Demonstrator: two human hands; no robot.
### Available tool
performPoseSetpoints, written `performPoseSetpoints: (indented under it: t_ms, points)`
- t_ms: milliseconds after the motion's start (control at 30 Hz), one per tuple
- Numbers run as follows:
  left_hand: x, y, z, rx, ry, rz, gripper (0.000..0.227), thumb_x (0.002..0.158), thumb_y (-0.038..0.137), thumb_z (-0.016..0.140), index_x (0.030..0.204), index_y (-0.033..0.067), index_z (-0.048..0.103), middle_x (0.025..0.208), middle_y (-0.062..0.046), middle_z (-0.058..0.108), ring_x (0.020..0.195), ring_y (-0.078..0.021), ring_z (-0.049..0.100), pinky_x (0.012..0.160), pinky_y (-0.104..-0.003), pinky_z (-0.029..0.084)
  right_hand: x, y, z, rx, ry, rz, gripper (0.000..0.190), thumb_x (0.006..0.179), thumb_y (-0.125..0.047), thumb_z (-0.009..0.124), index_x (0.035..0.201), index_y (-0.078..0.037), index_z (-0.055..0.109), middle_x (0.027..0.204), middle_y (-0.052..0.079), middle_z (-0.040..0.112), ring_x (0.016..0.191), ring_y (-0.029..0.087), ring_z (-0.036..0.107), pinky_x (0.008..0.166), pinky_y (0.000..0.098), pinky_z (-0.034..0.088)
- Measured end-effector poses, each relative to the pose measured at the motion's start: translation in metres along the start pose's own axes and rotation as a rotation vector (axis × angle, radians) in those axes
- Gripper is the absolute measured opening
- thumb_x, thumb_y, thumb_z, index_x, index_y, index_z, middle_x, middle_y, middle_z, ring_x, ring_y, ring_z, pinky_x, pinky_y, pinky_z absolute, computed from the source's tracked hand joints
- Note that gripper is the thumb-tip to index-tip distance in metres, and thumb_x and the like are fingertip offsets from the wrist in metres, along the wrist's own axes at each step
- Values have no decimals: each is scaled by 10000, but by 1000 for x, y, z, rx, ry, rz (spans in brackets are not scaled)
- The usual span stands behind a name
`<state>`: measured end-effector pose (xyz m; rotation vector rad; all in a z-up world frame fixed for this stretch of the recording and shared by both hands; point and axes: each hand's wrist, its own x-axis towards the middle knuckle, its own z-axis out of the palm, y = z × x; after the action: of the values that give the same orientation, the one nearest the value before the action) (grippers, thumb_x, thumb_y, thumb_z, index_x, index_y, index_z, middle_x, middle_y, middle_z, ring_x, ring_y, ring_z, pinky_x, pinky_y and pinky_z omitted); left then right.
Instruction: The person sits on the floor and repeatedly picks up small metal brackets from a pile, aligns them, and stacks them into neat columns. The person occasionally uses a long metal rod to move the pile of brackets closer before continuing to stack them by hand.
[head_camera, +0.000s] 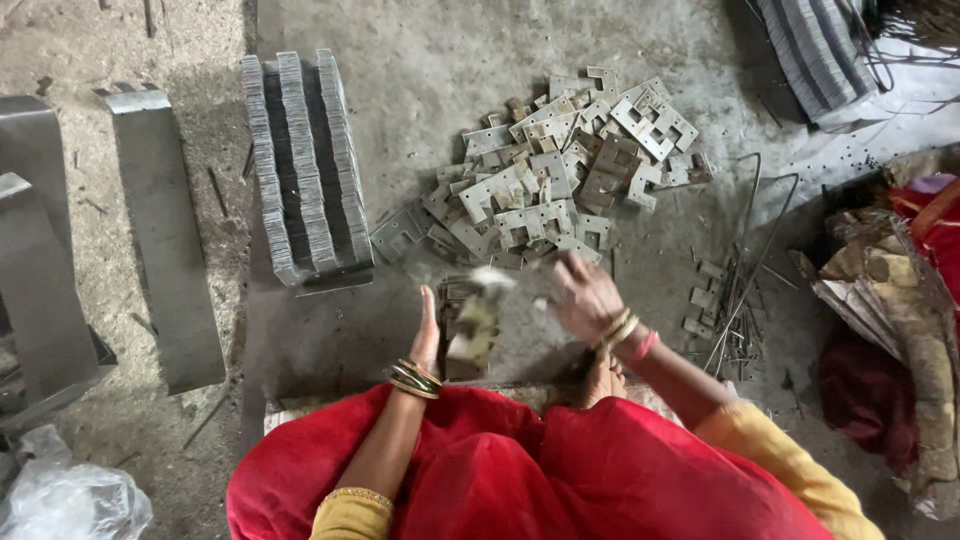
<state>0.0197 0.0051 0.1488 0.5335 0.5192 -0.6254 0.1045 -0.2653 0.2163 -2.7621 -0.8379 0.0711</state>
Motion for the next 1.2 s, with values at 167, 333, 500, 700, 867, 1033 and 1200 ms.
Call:
performPoseSetpoints:
  t_ms: [167, 333, 500, 700, 867, 1033, 1200]
  points:
    - [-12, 2, 6, -77, 43, 30, 928, 827, 879, 342, 1184, 95, 687, 943, -134, 759, 776, -249, 742, 715, -404, 633, 22, 54, 24, -243, -33, 221, 626, 752, -284, 871, 1241, -32, 573, 1171, 160, 666, 1126, 362, 599, 895, 496, 529]
    - [-2, -9, -7, 42, 179, 134, 835, 901, 825, 412, 1206, 96, 685, 940, -107, 751, 765, -215, 716, 702, -374, 604, 0, 69, 61, 295, -327, 738, 530, 733, -288, 935, 1100, -34, 651, 978, 144, 708, 858, 259, 681, 739, 368, 552]
    - [14, -13, -31, 142, 186, 179, 808, 889, 784, 455, 1344, 138, 621, 1132, -30, 734, 953, -142, 727, 834, -339, 602, -21, 43, 53, 1234, -324, 975, 340, 757, -187, 910, 913, 16, 685, 767, 42, 631, 634, 152, 601, 532, 318, 508]
    - [15, -13, -27, 267, 101, 100, 882, 884, 785, 458, 1355, 48, 568, 1094, -202, 722, 890, -294, 732, 778, -465, 627, -12, -27, 5, 787, -320, 526, 244, 813, -126, 780, 1009, -40, 661, 811, 20, 701, 652, 136, 694, 546, 299, 597]
    - [6, 3, -12, 106, 163, 190, 859, 895, 850, 333, 1483, 240, 473, 1231, -42, 629, 1056, -186, 684, 867, -420, 595, -3, -46, -8, 7, 104, -373, 332, 810, -169, 753, 1127, -117, 671, 1050, 95, 672, 953, 276, 677, 742, 393, 593]
    - [-1, -3, -13, -100, -66, 76, 833, 863, 841, 354, 1232, 156, 651, 1011, -160, 751, 854, -276, 755, 727, -430, 629, 31, 12, 26, -176, 31, 144, 643, 765, -346, 831, 1259, -1, 605, 1134, 221, 635, 1019, 410, 628, 823, 507, 547]
    - [15, -20, -41, -84, -35, 95, 749, 1021, 758, 445, 1332, 100, 620, 1080, -117, 704, 906, -250, 700, 809, -426, 599, 48, 56, 54, 76, -133, 554, 575, 817, -240, 815, 1330, -72, 618, 1195, 242, 681, 1105, 400, 643, 937, 496, 539]
